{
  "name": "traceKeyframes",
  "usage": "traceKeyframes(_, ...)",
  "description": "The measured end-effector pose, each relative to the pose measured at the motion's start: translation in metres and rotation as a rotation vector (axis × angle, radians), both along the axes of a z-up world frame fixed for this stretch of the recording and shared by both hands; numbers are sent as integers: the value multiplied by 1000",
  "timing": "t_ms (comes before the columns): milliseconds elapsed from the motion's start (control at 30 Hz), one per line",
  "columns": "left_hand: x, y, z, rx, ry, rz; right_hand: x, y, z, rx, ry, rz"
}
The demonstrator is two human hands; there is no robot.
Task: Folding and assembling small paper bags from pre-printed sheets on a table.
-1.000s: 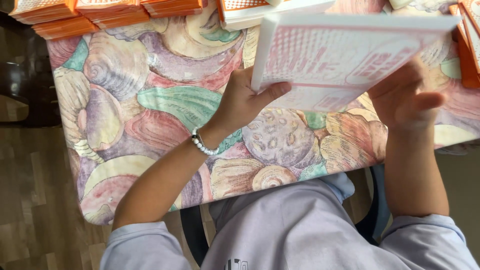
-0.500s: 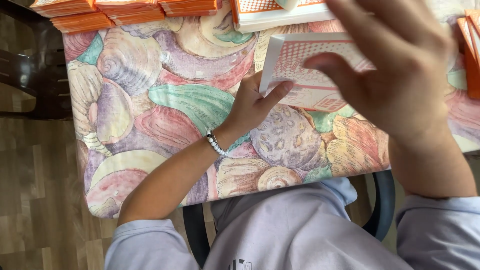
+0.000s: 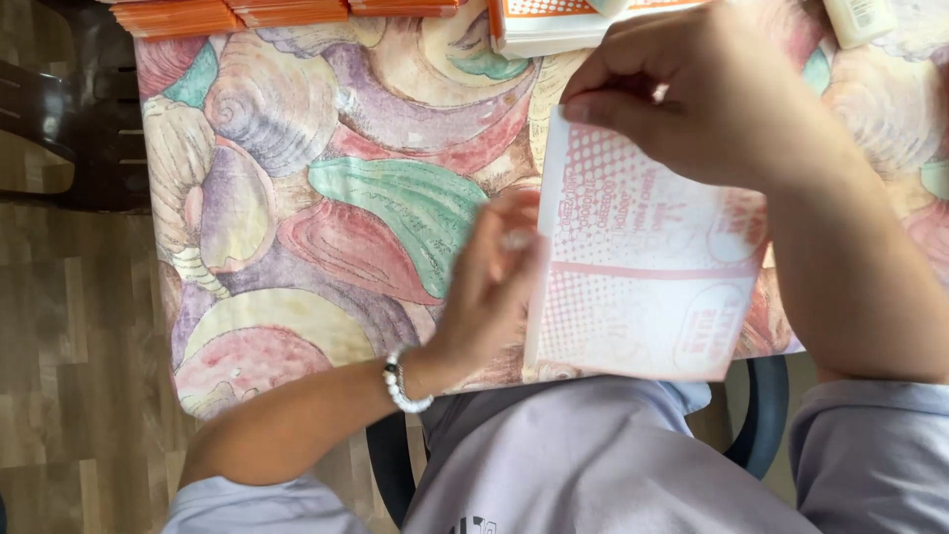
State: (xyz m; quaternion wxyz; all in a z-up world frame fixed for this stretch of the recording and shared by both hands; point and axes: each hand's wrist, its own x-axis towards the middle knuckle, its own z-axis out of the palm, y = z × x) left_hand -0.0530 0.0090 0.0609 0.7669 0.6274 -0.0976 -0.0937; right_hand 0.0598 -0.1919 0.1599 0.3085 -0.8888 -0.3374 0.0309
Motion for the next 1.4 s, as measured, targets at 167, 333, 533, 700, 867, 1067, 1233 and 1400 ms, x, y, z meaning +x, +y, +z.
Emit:
traceKeyframes(167, 54, 35, -24, 729, -693, 307, 41, 7, -94, 23, 137, -27)
traceKeyframes(333, 66, 34, -50, 1173, -848, 160, 48, 18, -136, 32, 166, -38)
traceKeyframes(533, 64, 31, -50, 1387, -813, 117, 44, 17, -140, 71, 49, 23)
traceKeyframes(700, 65, 34, -46, 1406, -765, 112, 44, 14, -149, 84, -97, 81)
traceKeyframes(867, 65, 33, -45, 1443, -739, 115, 42, 12, -156, 68, -159, 86)
traceKeyframes(1067, 66, 33, -43, 1483, -719, 98, 37, 11, -159, 74, -172, 91)
traceKeyframes(1233, 66, 34, -45, 1498, -723, 96, 31, 13, -155, 71, -235, 111)
traceKeyframes(1400, 65, 35, -50, 1467, -802, 166, 18, 17, -147, -23, -405, 133)
